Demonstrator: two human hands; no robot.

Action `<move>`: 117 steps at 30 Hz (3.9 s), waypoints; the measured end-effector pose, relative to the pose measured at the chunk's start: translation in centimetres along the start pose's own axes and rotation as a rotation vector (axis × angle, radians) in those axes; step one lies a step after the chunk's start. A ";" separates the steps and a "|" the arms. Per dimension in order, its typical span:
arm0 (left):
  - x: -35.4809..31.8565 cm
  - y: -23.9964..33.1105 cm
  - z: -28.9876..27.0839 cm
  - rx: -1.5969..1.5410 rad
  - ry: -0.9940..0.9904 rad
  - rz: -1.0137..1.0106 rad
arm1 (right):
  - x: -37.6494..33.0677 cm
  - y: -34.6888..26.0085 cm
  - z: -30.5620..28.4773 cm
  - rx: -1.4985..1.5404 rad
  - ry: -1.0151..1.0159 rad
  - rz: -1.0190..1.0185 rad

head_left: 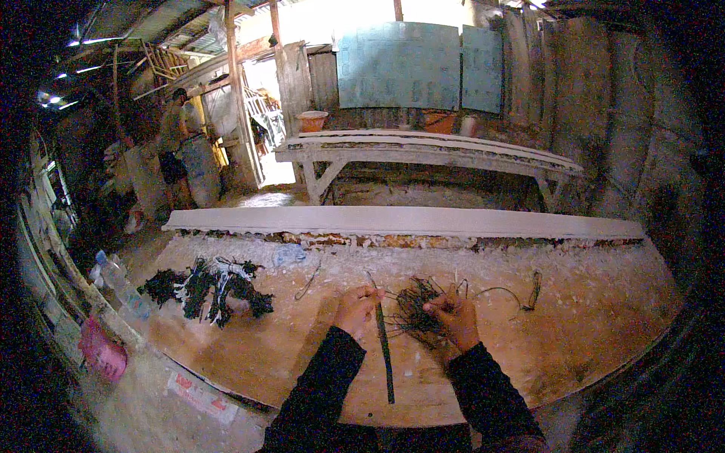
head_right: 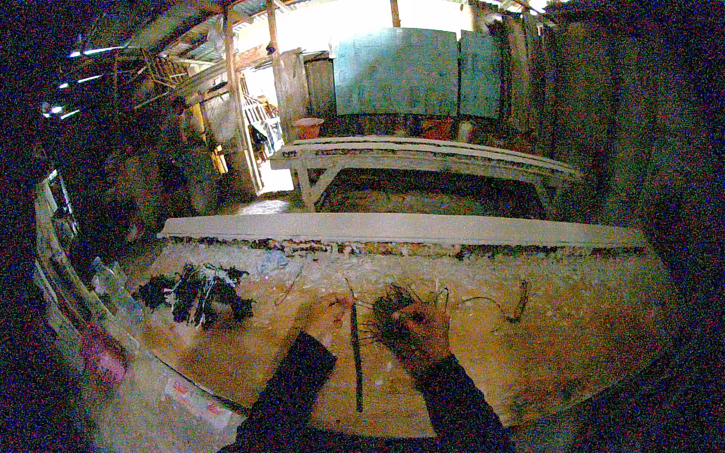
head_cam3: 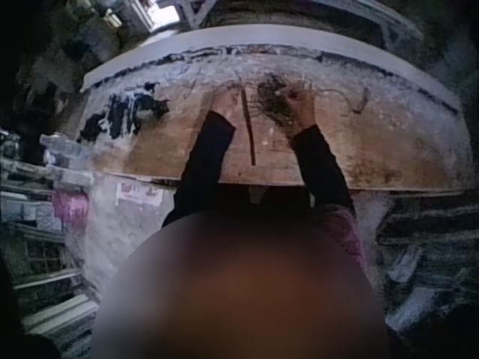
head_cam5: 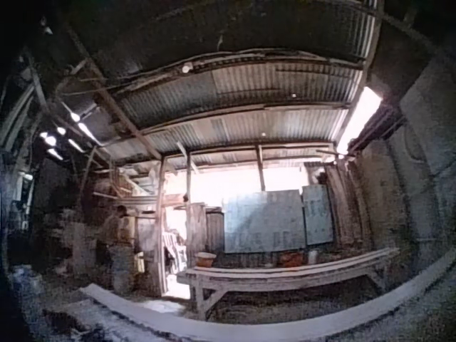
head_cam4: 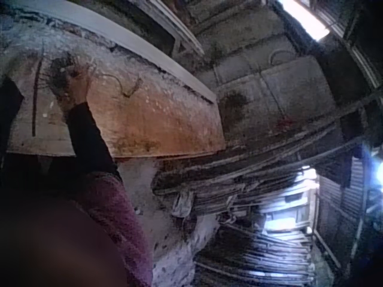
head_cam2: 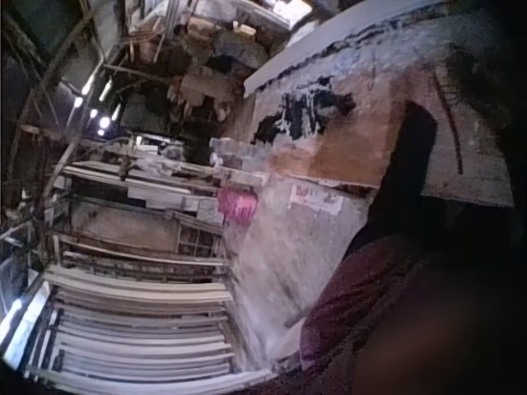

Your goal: The person repeatedly picks up black cable ties from a pile on a wooden workbench and ties them into small bundles by hand. The person handles the ties one at a time, forming loops and tightening them into compact bundles.

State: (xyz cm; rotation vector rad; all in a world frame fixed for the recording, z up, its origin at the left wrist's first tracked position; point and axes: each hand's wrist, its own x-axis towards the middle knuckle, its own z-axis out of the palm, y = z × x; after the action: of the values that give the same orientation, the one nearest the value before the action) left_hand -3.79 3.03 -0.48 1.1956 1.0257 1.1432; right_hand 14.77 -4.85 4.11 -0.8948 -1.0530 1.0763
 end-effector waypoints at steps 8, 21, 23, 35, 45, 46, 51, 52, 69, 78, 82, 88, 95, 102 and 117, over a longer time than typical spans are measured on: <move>1.8 -1.7 -0.6 -0.105 0.098 -0.004 | 0.6 3.1 -0.8 -1.117 -0.195 -0.475; 2.5 -3.2 -0.2 0.533 0.461 0.386 | 0.0 3.3 0.7 -1.257 -0.343 -0.647; 2.0 -2.6 -0.1 0.546 0.421 0.358 | -0.1 3.2 0.7 -1.224 -0.327 -0.641; 3.2 -3.2 -2.4 0.484 -0.011 0.303 | 0.5 0.3 -0.5 -1.027 0.139 -0.545; 1.7 -2.6 -1.5 1.154 0.006 0.668 | 1.9 1.7 -2.4 -1.256 0.237 -0.461; 1.5 -2.4 -1.4 1.148 0.018 0.641 | 1.8 1.9 -2.3 -1.213 0.214 -0.465; 0.6 -1.9 -0.6 1.183 0.055 0.513 | 1.0 1.6 -1.3 -1.233 0.158 -0.544; 0.6 -2.0 -0.6 1.179 0.060 0.529 | 1.0 1.4 -1.2 -1.243 0.148 -0.549; -0.9 0.5 1.4 1.042 0.306 1.008 | 0.1 4.1 0.1 -0.316 -0.327 0.002; -1.3 2.4 0.6 0.951 0.438 0.981 | 0.6 2.1 -1.7 -0.011 -0.429 0.313; -0.7 2.4 -0.3 0.956 0.534 0.960 | 1.4 1.8 -3.5 0.131 -0.393 0.288; 0.1 1.5 -1.0 0.888 0.531 0.910 | 2.5 0.5 -5.5 0.457 -0.342 0.246; 0.2 1.5 -1.1 0.882 0.483 0.872 | 2.4 0.0 -5.5 0.672 -0.224 0.024; 1.4 -0.5 -1.9 0.903 0.350 0.783 | 2.8 -0.4 -5.9 0.785 -0.184 -0.042; 2.2 -2.7 -1.9 0.895 0.240 0.540 | 2.6 0.0 -5.8 0.841 -0.179 -0.076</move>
State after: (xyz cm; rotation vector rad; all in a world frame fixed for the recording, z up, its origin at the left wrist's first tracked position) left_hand -5.01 5.45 -3.40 2.1769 1.5292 1.2896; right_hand 20.72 -2.72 3.18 -0.0828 -0.6568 1.3870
